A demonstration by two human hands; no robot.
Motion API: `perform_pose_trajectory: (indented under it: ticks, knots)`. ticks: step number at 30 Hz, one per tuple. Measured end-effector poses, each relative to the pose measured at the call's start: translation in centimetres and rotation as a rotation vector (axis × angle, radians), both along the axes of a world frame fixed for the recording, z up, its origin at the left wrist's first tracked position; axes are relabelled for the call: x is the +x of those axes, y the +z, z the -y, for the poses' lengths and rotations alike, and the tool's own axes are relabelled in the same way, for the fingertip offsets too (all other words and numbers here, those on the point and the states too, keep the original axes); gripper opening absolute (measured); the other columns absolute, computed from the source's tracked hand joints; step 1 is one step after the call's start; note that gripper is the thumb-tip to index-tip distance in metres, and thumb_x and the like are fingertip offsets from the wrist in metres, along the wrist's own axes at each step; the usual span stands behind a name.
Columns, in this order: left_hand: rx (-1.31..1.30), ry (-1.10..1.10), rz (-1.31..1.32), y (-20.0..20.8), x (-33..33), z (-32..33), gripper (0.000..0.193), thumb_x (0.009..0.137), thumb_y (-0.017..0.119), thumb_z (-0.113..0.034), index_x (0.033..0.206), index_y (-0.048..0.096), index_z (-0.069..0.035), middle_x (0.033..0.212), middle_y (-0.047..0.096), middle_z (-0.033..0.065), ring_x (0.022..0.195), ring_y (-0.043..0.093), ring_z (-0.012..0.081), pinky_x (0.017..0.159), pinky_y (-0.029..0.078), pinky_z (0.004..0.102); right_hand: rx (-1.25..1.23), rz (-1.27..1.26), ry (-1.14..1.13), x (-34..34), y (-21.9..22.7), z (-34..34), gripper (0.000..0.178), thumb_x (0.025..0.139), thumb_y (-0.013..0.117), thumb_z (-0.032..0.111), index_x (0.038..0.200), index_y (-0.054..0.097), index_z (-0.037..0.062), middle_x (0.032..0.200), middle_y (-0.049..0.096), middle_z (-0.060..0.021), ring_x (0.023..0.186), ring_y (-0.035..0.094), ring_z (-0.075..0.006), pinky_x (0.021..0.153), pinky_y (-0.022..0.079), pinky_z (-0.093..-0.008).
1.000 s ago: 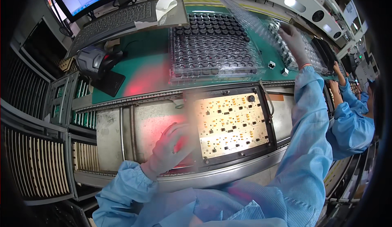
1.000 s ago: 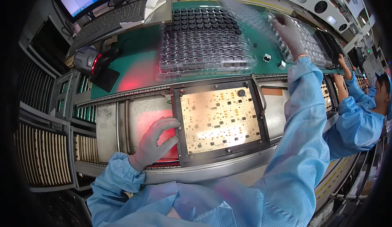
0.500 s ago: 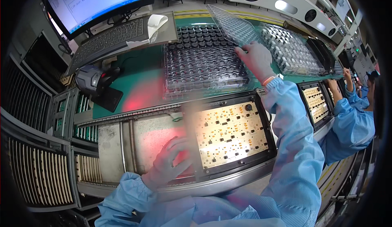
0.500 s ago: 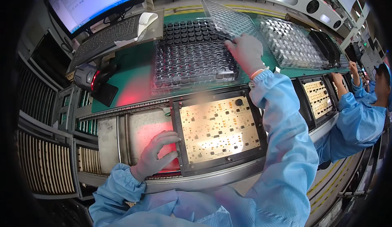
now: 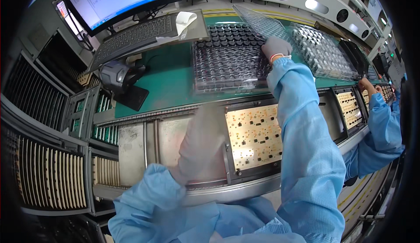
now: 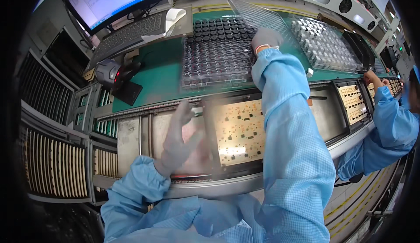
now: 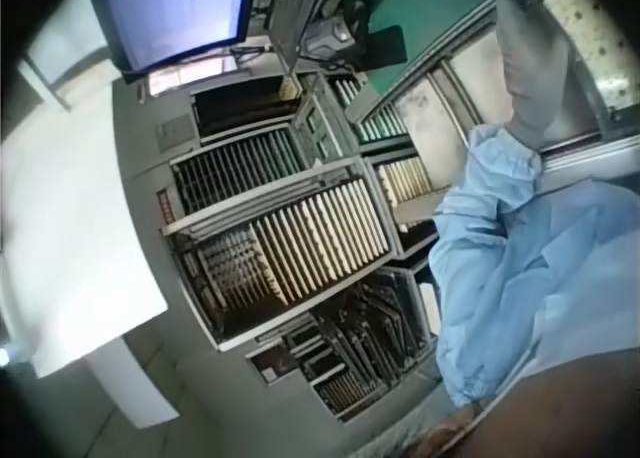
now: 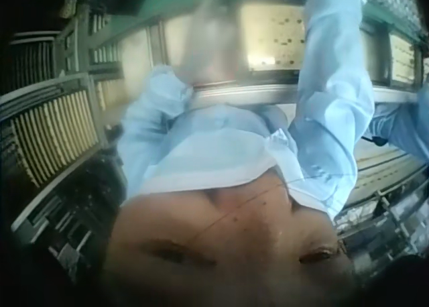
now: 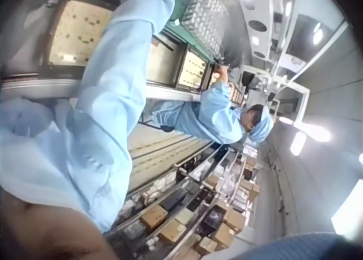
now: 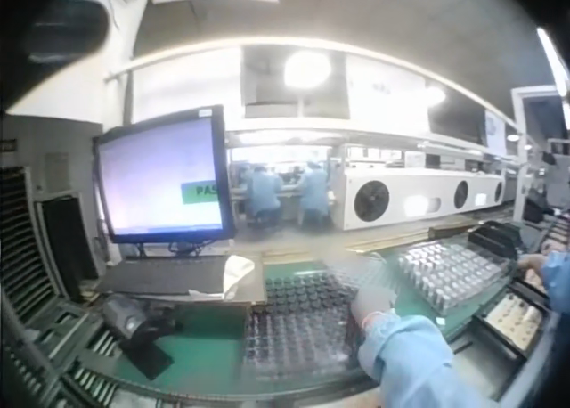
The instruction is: The person places fixture frames onto a conveyor, loads circuit boards into the frames, inserts electronic components onto the boards, and slides the assembled units down the line before stacking remaining frames.
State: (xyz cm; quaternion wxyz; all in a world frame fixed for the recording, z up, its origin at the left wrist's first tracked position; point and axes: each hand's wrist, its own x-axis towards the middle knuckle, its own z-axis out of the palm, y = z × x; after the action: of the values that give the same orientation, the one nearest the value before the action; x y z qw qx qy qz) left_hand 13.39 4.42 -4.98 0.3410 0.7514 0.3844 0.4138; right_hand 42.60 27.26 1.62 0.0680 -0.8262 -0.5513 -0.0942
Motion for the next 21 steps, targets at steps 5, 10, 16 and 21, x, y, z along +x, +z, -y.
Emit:
perform_pose_trajectory:
  ticks: [5, 10, 16, 21]
  knots:
    - [-0.076, 0.028, 0.156, -1.3, -0.3, 0.3, 0.078, 0.087, 0.067, -0.005, 0.151, 0.024, 0.0, 0.145, 0.043, 0.018, 0.133, 0.046, 0.0293, 0.109, 0.04, 0.0403, -0.015, -0.103, -0.076, -0.8, 0.5, -0.2, 0.032, 0.083, 0.061, 0.028, 0.104, 0.075, 0.0079, 0.109, 0.071, -0.0172, 0.102, 0.069, -0.034, 0.083, 0.054, -0.0448]
    - [-0.061, -0.02, -0.057, -2.5, 0.3, 2.2, 0.071, 0.089, 0.069, -0.018, 0.146, 0.033, 0.001, 0.139, 0.048, 0.0204, 0.127, 0.05, 0.0275, 0.105, 0.041, 0.0381, 0.011, -0.106, -0.097, -0.7, 0.8, 0.4, 0.035, 0.083, 0.06, 0.032, 0.104, 0.074, 0.007, 0.109, 0.07, -0.0168, 0.103, 0.068, -0.0329, 0.085, 0.054, -0.0426]
    - [0.044, -0.043, -0.168, -5.0, -0.4, 2.2, 0.071, 0.088, 0.069, -0.012, 0.147, 0.032, 0.001, 0.142, 0.046, 0.0184, 0.133, 0.045, 0.0271, 0.111, 0.037, 0.0388, -0.047, -0.517, 0.345, 3.5, 4.1, 8.1, 0.049, 0.079, 0.062, 0.046, 0.08, 0.068, -0.0032, 0.076, 0.068, -0.0149, 0.065, 0.066, -0.0253, 0.063, 0.052, -0.0356]
    - [-0.203, -0.071, -0.029, -3.7, -0.3, 2.0, 0.072, 0.088, 0.065, -0.001, 0.15, 0.029, -0.002, 0.145, 0.044, 0.0176, 0.134, 0.045, 0.0258, 0.112, 0.037, 0.0382, -0.24, -1.07, 0.425, 7.1, 1.5, 19.0, 0.032, 0.084, 0.068, 0.023, 0.1, 0.059, -0.0026, 0.08, 0.062, -0.0029, 0.065, 0.058, -0.0096, 0.057, 0.047, -0.025]
